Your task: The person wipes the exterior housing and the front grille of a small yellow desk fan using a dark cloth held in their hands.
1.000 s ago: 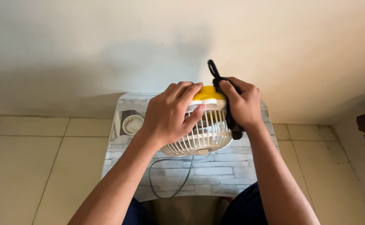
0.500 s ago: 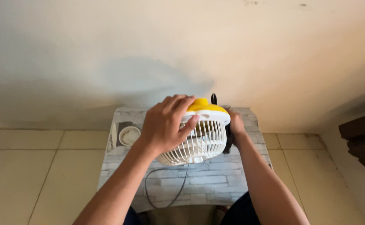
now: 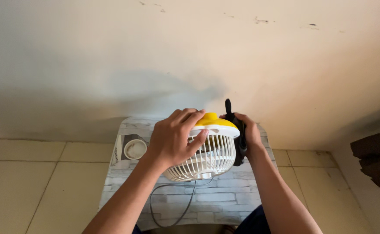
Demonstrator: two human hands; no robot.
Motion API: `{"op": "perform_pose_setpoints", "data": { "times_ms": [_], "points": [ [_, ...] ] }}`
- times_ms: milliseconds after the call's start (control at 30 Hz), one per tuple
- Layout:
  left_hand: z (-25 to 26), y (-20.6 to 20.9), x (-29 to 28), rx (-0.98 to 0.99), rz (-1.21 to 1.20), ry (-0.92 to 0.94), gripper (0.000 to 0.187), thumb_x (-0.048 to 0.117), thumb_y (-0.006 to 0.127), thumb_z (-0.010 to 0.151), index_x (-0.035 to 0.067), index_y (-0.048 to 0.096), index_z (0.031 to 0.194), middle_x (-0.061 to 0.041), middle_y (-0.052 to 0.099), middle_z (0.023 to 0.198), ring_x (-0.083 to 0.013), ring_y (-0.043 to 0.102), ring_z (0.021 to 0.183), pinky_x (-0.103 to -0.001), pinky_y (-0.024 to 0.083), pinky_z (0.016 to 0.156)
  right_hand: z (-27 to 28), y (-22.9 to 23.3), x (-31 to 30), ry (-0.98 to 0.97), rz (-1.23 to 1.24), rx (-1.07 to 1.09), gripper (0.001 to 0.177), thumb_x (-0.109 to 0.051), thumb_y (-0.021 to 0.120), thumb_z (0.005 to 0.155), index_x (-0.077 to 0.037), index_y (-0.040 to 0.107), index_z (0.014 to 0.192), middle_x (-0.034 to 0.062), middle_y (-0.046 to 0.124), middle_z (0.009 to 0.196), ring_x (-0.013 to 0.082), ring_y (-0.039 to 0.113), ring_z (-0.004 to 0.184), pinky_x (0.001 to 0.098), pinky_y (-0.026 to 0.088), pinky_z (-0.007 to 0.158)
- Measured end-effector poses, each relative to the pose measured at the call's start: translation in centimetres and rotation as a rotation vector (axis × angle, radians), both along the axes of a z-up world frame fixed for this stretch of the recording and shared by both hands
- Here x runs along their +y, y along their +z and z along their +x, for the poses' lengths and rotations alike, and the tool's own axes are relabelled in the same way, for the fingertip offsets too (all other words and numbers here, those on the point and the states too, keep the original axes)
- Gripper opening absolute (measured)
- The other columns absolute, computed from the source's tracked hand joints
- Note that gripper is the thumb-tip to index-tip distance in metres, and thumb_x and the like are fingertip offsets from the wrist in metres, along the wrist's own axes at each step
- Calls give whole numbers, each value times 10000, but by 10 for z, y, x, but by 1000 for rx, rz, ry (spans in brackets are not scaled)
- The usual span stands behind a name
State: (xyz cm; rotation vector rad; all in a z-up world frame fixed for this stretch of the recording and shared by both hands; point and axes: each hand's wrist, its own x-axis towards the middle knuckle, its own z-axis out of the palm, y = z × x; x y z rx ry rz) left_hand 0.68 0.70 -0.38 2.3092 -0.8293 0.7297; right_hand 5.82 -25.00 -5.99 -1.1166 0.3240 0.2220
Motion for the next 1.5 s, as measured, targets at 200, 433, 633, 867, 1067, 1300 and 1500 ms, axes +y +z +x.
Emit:
{"op": "perform_pose_setpoints", "data": {
  "times_ms": [200,433,633,867,1067,1300,1500],
  "points": [
    [0,2,-1,-8,5,4,497,447,515,1011,53,702,1250,-88,743,1129,-234,734,938,-374,612,694,-12,27,20,-101,-348,-379,371,-199,579,973,114,756,1064,155,799,988,198,750,825,312,593,792],
    [-4,5,-6,-35,11,30,436,390,619,969,37,704,1209,-86,742,1104,-243,720,912,-379,606,683,-44,68,61,-116,-939,-713,278,-197,652,962,-28,779,1143,137,794,956,193,735,834,299,571,741],
    [-6,5,-9,-22,-8,62,347,234,722,843,18,698,1113,-117,734,1054,-291,712,958,-419,590,731,-64,90,90,-153,-1312,-1185,208,-150,680,941,-62,770,1107,83,788,1103,262,731,1090,433,481,1034],
    [-7,4,-9,-59,-9,38,319,209,715,833,12,687,1082,-114,735,1042,-294,710,969,-410,593,758,-66,90,87,-136,-1334,-1188,256,-150,686,925,-64,750,1158,73,772,1149,268,706,1144,446,468,1067],
    [-4,5,-8,-22,-1,44,335,210,725,858,-1,691,1115,-118,726,1054,-278,712,944,-391,594,734,-64,83,77,-89,-1221,-1101,389,-118,680,864,14,633,1226,167,743,1118,340,683,1061,471,492,1010],
    [-5,4,-7,-33,12,21,375,322,667,962,31,684,1196,-84,720,1108,-241,719,960,-363,601,735,-52,73,67,-143,-1146,-1087,227,-98,668,950,-20,649,1162,145,754,1030,223,752,857,321,594,758],
    [-4,2,-4,-13,21,8,422,368,589,1022,40,666,1275,-95,711,1148,-234,717,971,-364,603,751,-32,50,42,-177,-1075,-647,163,-177,692,932,-44,736,1016,85,713,717,94,632,624,280,513,599]
  ]
}}
